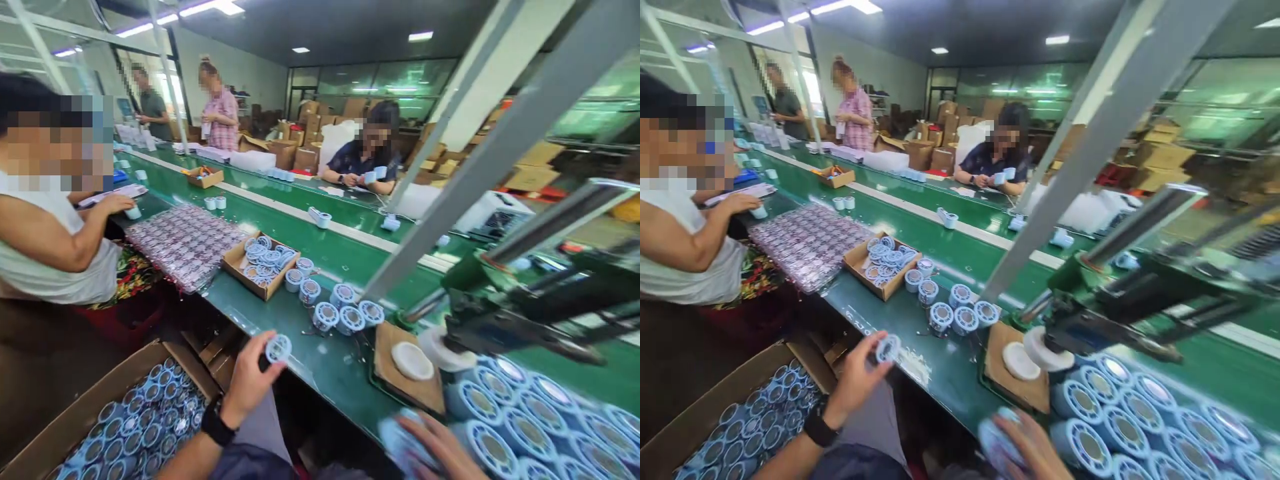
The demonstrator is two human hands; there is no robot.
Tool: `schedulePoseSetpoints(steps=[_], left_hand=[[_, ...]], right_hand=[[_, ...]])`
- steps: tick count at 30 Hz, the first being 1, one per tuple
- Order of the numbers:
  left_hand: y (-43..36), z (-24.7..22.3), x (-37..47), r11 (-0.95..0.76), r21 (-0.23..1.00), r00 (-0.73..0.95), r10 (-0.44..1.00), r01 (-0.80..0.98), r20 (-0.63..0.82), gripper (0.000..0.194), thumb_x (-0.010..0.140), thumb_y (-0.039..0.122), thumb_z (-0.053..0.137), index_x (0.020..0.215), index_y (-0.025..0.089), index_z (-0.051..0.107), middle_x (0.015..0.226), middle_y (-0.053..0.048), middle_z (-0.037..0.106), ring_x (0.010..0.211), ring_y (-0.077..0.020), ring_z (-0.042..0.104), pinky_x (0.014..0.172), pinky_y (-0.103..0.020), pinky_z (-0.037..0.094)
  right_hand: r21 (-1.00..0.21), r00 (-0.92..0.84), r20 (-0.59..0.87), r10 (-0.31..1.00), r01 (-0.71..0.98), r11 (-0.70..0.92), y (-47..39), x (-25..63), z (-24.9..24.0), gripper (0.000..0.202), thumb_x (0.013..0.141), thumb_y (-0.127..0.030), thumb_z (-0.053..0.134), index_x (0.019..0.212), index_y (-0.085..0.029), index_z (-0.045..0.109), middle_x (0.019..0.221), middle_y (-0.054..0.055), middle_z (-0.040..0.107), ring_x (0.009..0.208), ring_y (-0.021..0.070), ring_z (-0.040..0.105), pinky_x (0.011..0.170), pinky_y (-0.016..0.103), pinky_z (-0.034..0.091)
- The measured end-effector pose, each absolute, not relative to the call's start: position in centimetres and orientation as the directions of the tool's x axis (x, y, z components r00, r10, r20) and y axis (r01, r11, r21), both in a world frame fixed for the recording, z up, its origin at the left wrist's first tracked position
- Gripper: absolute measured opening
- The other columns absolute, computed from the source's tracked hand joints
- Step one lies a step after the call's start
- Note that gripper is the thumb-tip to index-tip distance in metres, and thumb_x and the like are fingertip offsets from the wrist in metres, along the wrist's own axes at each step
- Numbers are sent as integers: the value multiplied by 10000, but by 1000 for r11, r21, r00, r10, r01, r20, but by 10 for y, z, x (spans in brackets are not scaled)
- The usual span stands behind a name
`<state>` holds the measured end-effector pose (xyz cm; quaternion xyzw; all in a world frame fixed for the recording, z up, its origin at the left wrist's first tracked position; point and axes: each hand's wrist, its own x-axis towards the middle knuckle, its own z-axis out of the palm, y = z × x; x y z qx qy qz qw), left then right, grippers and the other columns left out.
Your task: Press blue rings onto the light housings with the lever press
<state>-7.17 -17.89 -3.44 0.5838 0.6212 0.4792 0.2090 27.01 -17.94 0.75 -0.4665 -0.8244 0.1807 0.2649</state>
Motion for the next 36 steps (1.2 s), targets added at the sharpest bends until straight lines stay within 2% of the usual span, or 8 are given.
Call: schedulePoseSetpoints(steps=[5, 10, 15, 19, 22, 26, 30, 36], left_hand=[[-169, -27, -100, -137, 759, -290, 869, 636, 400, 527, 866, 395, 643, 1338, 193, 523, 1254, -115, 658, 1077, -253, 658, 969, -418, 527], [-179, -22, -97, -192, 669, -198, 865, 718, 460, 642, 893, 348, 637, 1465, 237, 366, 1258, -92, 656, 1088, -227, 663, 964, -389, 536], [-185, -21, -82, -232, 664, -149, 873, 711, 464, 686, 869, 388, 685, 1460, 238, 368, 1203, -81, 677, 975, -212, 686, 891, -354, 563], [-165, -26, -39, -360, 653, 104, 912, 667, 396, 650, 855, 322, 693, 1436, 245, 411, 1271, -85, 646, 1083, -232, 649, 954, -385, 543], [-137, -31, -3, -488, 619, 389, 871, 615, 300, 644, 833, 216, 656, 1437, 215, 433, 1337, -107, 606, 1193, -267, 571, 1035, -460, 493], [-105, -33, 20, -597, 556, 609, 769, 578, 192, 790, 762, 80, 542, 1514, 212, 338, 1405, -115, 548, 1250, -288, 496, 1072, -519, 446], [-102, -35, 27, -584, 512, 561, 798, 630, 220, 829, 772, 158, 592, 1539, 229, 284, 1527, -116, 396, 1374, -328, 371, 1135, -555, 359], [-108, -40, 36, -474, 533, 420, 878, 701, 229, 788, 827, 193, 582, 1544, 228, 259, 1438, -112, 503, 1208, -307, 488, 1062, -525, 416]], right_hand=[[-254, -561, -13, 828, 802, 540, -134, 148, 14, 516, 931, -137, 432, 1387, -354, 540, 1481, 138, 405, 1020, 263, 685, 797, 348, 582], [-183, -594, 63, 802, 783, 595, -99, 94, 19, 625, 888, -104, 526, 1460, -344, 447, 1493, 176, 365, 1058, 286, 660, 824, 368, 567], [-402, -377, 368, 850, 759, 511, -126, 143, -31, 460, 805, -164, 676, 1250, -177, 557, 1283, 163, 503, 1077, 268, 618, 901, 384, 558], [-564, -126, 507, 853, 700, 438, -157, 198, -58, 274, 834, -170, 632, 1103, -192, 584, 1183, 123, 548, 1047, 226, 599, 881, 354, 561], [-557, -76, 538, 840, 715, 422, -173, 229, -59, 255, 858, -148, 566, 1093, -229, 622, 1261, 104, 566, 1161, 249, 547, 966, 424, 524], [-633, -30, 475, 880, 683, 365, -192, 256, -54, 399, 827, -92, 457, 1140, -233, 658, 1493, 95, 387, 1360, 263, 426, 1077, 466, 455], [-731, 6, 410, 912, 601, 325, -204, 266, -52, 504, 873, -176, 443, 1364, -238, 538, 1527, 104, 352, 1411, 266, 384, 1121, 471, 421], [-752, 175, 422, 889, 615, 236, -196, 263, -56, 515, 875, -310, 595, 1362, -182, 492, 1342, 137, 545, 1267, 265, 542, 1066, 432, 489]])
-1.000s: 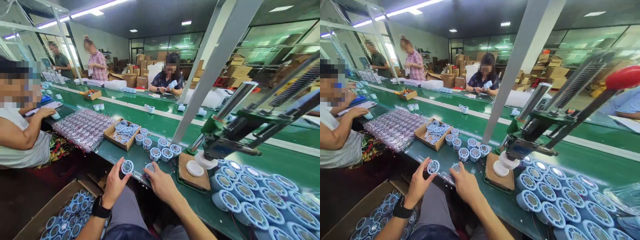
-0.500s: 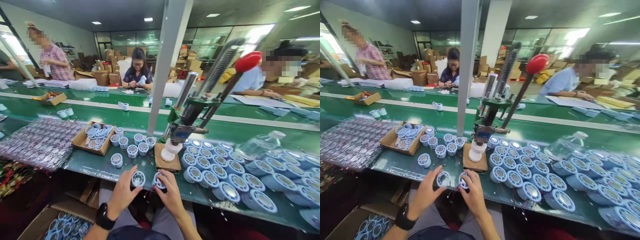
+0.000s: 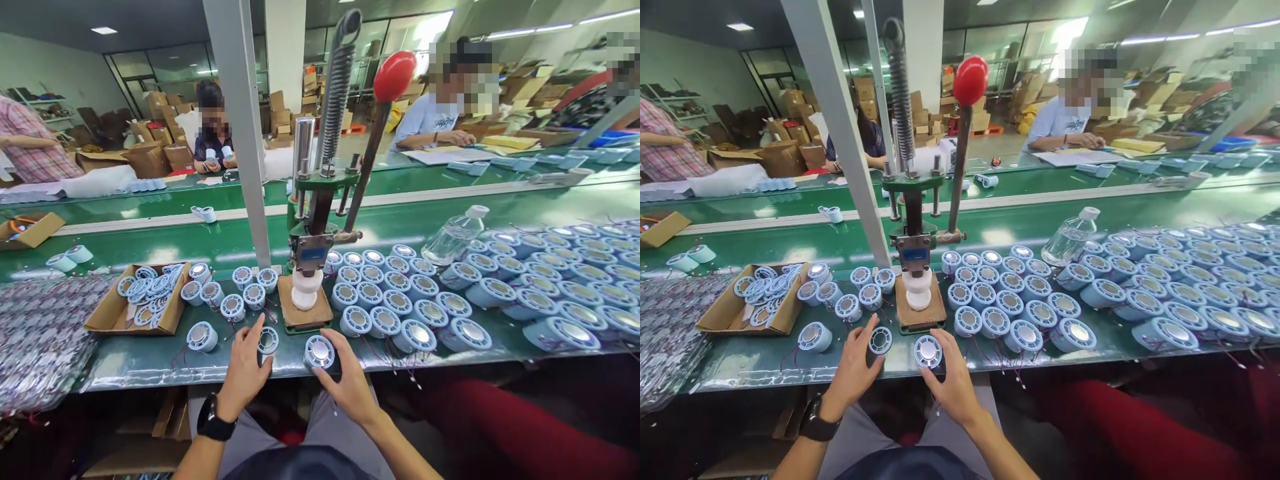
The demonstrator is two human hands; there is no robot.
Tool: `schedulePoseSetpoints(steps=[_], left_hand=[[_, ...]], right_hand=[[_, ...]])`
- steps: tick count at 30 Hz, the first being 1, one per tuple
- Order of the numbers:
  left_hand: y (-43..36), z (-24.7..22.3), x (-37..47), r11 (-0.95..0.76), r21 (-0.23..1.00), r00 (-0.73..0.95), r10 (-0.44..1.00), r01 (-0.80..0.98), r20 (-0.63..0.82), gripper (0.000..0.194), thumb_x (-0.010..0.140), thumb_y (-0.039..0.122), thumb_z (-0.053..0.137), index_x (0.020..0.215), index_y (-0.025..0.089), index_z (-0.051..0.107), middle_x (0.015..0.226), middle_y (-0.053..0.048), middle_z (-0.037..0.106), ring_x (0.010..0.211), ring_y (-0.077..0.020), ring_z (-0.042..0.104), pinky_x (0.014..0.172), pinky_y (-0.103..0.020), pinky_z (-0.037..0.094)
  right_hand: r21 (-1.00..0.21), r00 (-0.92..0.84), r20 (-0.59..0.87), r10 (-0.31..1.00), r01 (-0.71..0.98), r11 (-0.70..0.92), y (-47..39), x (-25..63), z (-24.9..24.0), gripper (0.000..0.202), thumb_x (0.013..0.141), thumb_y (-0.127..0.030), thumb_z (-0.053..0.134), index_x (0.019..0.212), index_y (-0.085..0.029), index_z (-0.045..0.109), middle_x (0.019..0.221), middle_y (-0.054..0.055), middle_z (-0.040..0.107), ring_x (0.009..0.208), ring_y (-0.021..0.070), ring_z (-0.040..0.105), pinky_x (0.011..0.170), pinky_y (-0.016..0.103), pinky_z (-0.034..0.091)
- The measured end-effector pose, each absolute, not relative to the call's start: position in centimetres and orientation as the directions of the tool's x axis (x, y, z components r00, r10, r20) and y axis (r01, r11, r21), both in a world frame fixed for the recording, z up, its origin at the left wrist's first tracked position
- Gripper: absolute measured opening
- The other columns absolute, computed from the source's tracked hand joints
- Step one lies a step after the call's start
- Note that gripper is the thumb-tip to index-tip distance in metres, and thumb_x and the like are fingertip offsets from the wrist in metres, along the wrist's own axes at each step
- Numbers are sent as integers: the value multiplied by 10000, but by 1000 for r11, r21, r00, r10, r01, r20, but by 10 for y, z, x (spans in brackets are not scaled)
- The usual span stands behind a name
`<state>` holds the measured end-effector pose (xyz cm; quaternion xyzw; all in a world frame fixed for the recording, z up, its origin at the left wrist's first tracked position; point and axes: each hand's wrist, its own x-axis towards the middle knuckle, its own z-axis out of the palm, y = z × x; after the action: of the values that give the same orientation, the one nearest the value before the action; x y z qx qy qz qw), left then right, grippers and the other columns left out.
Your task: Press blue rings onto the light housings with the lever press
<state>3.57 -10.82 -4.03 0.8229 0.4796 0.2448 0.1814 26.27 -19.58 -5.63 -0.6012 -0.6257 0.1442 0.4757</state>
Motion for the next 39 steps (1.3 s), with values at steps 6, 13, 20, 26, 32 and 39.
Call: schedulePoseSetpoints(steps=[6, 13, 20, 26, 32, 39], left_hand=[[-107, -40, 37, -456, 543, 348, 890, 705, 296, 605, 872, 299, 630, 1435, 197, 433, 1383, -118, 561, 1242, -325, 493, 1060, -538, 424], [-127, -16, 48, -634, 531, 444, 773, 562, 453, 721, 926, 280, 575, 1544, 211, 211, 1377, -138, 573, 1349, -292, 473, 1127, -507, 394], [-121, -5, 55, -465, 692, 441, 867, 552, 232, 861, 859, 166, 550, 1573, 253, 77, 1359, -94, 585, 1256, -245, 559, 1085, -444, 456], [-118, -7, 53, -469, 743, 465, 852, 477, 240, 798, 847, 163, 549, 1550, 245, 179, 1369, -92, 576, 1283, -241, 533, 1113, -437, 423], [-116, -11, 50, -476, 741, 507, 835, 473, 213, 737, 885, 195, 531, 1542, 245, 202, 1453, -99, 507, 1377, -236, 441, 1161, -448, 368], [-120, -25, 61, -306, 839, 358, 922, 449, 145, 520, 781, 249, 568, 1289, 144, 531, 1248, -128, 654, 1144, -258, 632, 1005, -398, 511]], right_hand=[[-760, 200, 442, 874, 601, 247, -186, 246, -58, 483, 831, -213, 601, 1308, -193, 530, 1260, 119, 605, 1188, 245, 602, 1029, 396, 521], [-798, 193, 454, 870, 522, 301, -157, 198, -65, 568, 775, -137, 580, 1338, -174, 515, 1275, 127, 622, 1174, 235, 623, 1025, 394, 533], [-809, 199, 467, 862, 489, 326, -149, 191, -73, 590, 773, -143, 583, 1357, -175, 505, 1295, 125, 615, 1200, 232, 613, 1040, 401, 523], [-826, 199, 419, 886, 490, 280, -151, 194, -73, 664, 779, -153, 606, 1424, -184, 451, 1339, 131, 584, 1246, 237, 581, 1071, 404, 495], [-785, 151, 438, 886, 545, 295, -152, 191, -72, 688, 816, -117, 546, 1480, -172, 374, 1358, 146, 560, 1266, 238, 560, 1068, 419, 498], [-508, -213, 236, 948, 805, 307, -158, 243, 18, 656, 806, -134, 638, 1434, -198, 459, 1389, 128, 523, 1265, 283, 539, 1024, 471, 535]])
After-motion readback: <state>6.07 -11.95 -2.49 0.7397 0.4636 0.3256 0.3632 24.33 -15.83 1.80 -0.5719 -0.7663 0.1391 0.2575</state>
